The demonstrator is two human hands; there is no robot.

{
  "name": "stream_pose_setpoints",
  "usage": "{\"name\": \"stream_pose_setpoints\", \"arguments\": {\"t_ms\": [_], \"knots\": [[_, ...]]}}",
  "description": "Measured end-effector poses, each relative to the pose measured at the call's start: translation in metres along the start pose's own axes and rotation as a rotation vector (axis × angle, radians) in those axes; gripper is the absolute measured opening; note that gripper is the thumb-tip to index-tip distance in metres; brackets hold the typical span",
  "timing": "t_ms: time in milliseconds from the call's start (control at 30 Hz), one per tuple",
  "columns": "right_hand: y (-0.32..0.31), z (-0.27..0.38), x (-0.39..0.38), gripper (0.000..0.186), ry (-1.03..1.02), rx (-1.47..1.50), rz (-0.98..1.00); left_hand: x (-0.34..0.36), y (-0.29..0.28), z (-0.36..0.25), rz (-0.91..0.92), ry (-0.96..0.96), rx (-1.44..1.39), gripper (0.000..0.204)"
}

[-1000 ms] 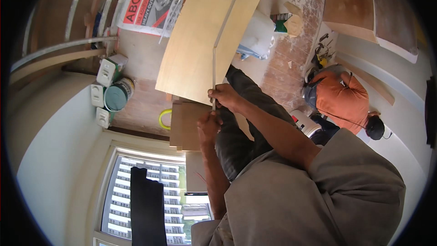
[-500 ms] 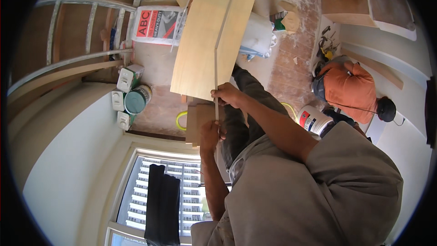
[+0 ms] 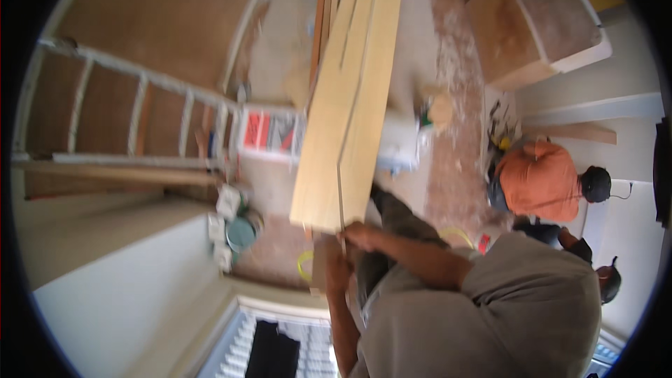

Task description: The person uses a utility knife to cut a thin strip of wood along a marked line on a larger wooden board. They repeatedly measure, align, and cut the strip, then remove the cut piece and set it aside. The work occurs on a makeshift workbench in a room under renovation.

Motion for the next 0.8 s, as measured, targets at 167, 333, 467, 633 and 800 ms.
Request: {"name": "stream_pose_setpoints", "arguments": {"t_ms": [167,333,467,633,800], "knots": [[-0.028,-0.005,0.015,0.037,-0.03,-0.025,-0.049,-0.025,0.03,-0.015,0.002,0.085,-0.176,0.019],[0.029,0.005,-0.006,0.034,0.076,0.03,0.158,-0.027,0.034,0.037,0.181,-0.459,-0.798,0.02],[0.049,0.011,-0.057,0.03,0.153,-0.17,0.211,-0.027,0.024,0.042,0.155,-0.491,-0.823,0.027],[0.048,0.01,-0.053,0.028,0.072,-0.115,0.184,-0.039,0.028,0.04,0.153,-0.463,-0.8,0.037],[0.045,0.009,-0.047,0.029,0.021,-0.125,0.192,-0.054,0.062,0.05,0.174,-0.419,-0.781,0.049]]}}
Point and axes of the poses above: each hand's wrist, its own x-axis towards the middle knuckle, its own y-axis out of the palm, z = x × y, the point moved 10 cm from there along x, towards the middle knuckle, and after that the axes turned 15 degrees about x, right-handed, at the moved point
